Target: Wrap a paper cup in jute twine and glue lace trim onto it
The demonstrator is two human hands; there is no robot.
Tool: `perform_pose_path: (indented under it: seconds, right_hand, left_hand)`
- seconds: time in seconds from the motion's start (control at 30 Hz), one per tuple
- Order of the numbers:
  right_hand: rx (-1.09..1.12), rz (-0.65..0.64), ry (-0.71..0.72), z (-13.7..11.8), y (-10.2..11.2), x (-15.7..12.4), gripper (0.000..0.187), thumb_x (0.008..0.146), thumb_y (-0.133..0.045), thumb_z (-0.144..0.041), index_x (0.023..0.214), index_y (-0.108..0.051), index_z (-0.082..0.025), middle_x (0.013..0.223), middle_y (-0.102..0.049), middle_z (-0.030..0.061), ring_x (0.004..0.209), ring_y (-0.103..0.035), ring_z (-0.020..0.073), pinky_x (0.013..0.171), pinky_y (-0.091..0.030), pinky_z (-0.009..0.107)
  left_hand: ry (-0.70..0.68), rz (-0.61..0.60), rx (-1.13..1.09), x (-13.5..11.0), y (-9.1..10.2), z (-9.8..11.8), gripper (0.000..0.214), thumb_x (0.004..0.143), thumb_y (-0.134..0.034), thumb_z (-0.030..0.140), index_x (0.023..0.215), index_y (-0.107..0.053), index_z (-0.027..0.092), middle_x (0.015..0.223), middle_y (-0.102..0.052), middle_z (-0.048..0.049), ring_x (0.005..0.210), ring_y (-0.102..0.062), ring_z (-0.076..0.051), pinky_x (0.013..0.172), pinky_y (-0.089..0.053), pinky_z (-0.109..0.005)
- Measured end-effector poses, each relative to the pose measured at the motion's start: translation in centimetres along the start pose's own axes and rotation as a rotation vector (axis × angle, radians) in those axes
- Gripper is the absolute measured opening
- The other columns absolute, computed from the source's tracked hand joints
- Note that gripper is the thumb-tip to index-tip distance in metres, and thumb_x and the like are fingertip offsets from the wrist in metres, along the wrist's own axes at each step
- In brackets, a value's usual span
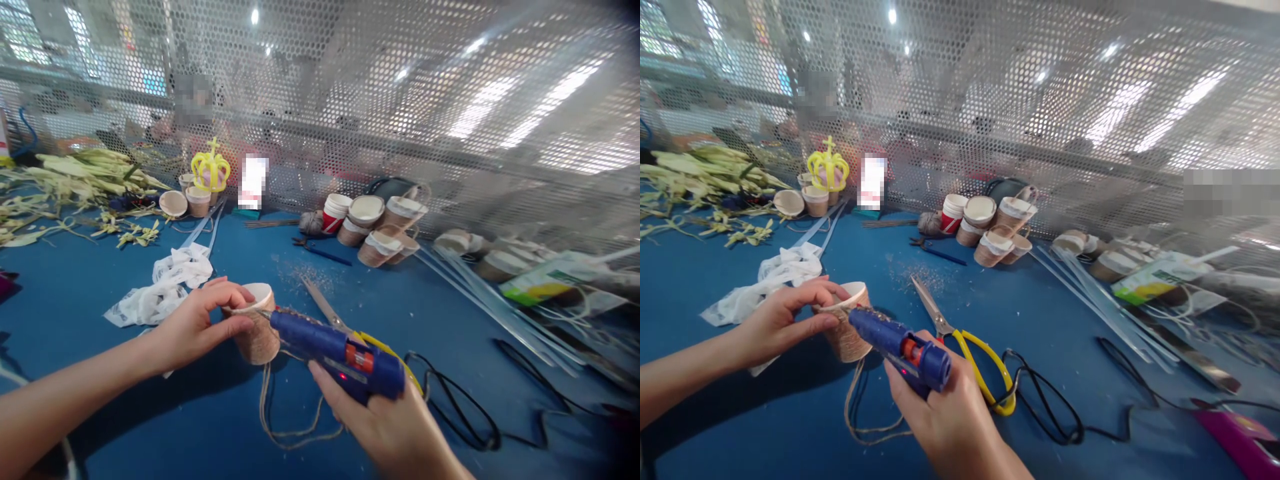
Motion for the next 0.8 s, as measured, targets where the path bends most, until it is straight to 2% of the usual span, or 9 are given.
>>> perform_pose_path:
  seconds: [0.13, 0.3, 0.43, 0.67, 0.8]
  right_hand:
    - [0.007, -0.001, 0.001, 0.1, -0.2, 0.1, 0.011, 0.073, -0.055, -0.026, 0.068, -0.062, -0.02, 0.06, -0.062, 0.0023, 0.053, -0.058, 0.0162, 0.049, -0.051, 0.026]
    - [0.007, 0.005, 0.005, 0.1, -0.5, 0.1, 0.012, 0.073, -0.056, -0.028, 0.064, -0.061, -0.022, 0.057, -0.061, 0.0023, 0.054, -0.059, 0.0173, 0.051, -0.052, 0.027]
    - [0.016, 0.027, -0.004, 0.3, -0.1, 0.1, 0.012, 0.073, -0.056, -0.029, 0.069, -0.064, -0.021, 0.06, -0.063, 0.0025, 0.058, -0.062, 0.0182, 0.054, -0.053, 0.027]
    - [0.007, 0.008, -0.09, 2.3, 0.8, -0.4, 0.013, 0.071, -0.06, -0.032, 0.074, -0.067, -0.022, 0.042, -0.055, -0.0024, 0.039, -0.056, 0.0148, 0.034, -0.046, 0.022]
    - [0.042, 0.045, -0.09, 2.2, 0.6, 0.3, 0.015, 0.072, -0.059, -0.033, 0.076, -0.067, -0.021, 0.05, -0.061, 0.0002, 0.052, -0.063, 0.0181, 0.042, -0.05, 0.024]
  left_hand:
    - [-0.001, -0.006, -0.006, 0.0, -0.1, -0.1, 0.013, 0.081, -0.053, 0.029, 0.073, -0.053, 0.019, 0.089, -0.068, -0.0029, 0.092, -0.06, -0.019, 0.105, -0.018, -0.048]
    - [-0.011, -0.001, -0.008, 0.0, 0.0, 0.0, 0.013, 0.081, -0.053, 0.028, 0.071, -0.052, 0.019, 0.083, -0.068, -0.0021, 0.093, -0.06, -0.019, 0.105, -0.019, -0.048]
    - [-0.015, -0.01, -0.003, 0.0, -0.1, 0.0, 0.011, 0.081, -0.053, 0.027, 0.073, -0.054, 0.019, 0.087, -0.068, -0.0035, 0.094, -0.06, -0.019, 0.105, -0.019, -0.048]
    - [-0.024, -0.012, -0.003, 0.0, 0.0, 0.0, 0.011, 0.082, -0.052, 0.027, 0.075, -0.053, 0.019, 0.087, -0.067, -0.0031, 0.093, -0.06, -0.019, 0.105, -0.02, -0.048]
    - [-0.025, -0.012, 0.01, -0.1, 0.0, 0.0, 0.013, 0.082, -0.052, 0.03, 0.075, -0.053, 0.019, 0.09, -0.067, -0.0044, 0.093, -0.06, -0.019, 0.105, -0.021, -0.047]
Point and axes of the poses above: each hand's wrist, its own x-axis towards the middle knuckle, its own y-axis out of the back of the hand, z = x × y, the point moved 9 cm from there along x, towards the middle knuckle
